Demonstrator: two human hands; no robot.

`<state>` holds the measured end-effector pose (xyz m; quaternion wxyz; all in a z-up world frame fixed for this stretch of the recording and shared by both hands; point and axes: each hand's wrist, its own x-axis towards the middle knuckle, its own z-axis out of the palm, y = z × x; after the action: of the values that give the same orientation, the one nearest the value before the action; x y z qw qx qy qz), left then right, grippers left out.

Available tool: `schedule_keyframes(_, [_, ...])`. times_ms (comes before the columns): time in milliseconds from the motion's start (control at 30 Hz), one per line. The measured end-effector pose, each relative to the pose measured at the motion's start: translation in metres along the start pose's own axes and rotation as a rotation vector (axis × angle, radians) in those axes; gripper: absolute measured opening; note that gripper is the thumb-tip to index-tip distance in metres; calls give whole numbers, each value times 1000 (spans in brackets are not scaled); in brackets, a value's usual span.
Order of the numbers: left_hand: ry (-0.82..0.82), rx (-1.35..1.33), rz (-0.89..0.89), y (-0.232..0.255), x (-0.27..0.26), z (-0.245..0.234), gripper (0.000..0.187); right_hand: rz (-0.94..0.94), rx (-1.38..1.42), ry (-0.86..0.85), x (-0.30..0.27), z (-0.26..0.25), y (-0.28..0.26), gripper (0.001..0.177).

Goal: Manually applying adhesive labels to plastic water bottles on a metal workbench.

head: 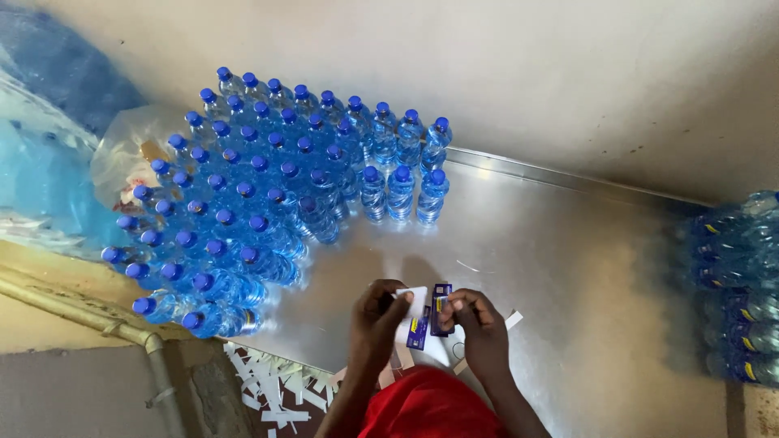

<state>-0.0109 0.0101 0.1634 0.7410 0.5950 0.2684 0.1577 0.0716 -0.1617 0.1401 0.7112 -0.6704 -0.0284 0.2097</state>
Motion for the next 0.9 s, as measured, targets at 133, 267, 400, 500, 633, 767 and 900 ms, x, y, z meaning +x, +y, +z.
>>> schedule_keyframes(133, [58,174,27,3,2,-5,19,89,-18,-11,-6,4,-12,23])
schedule_keyframes(267, [-112,149,-9,15,-8,10,14,56,-142,-42,-17,19,-32,26])
schedule_keyframes(400, [-195,188,-152,37,-12,16,24,-159,-365,-63,-13,11,-31,27])
schedule_keyframes(500, [-247,173,-122,30,-10,15,23,-273,-391,-79,-11,7,-25,31])
schedule_keyframes(633, [-169,49,-181,5,-2,6,22,-167,-112,-58,-15,10,-29,25])
schedule_keyframes(767, [118,134,-42,20,2,-15,25,-65,-34,33,15,-2,33,16])
schedule_keyframes(900, [415,274,320,34,13,-38,27,100,-841,-493,15,19,54,33])
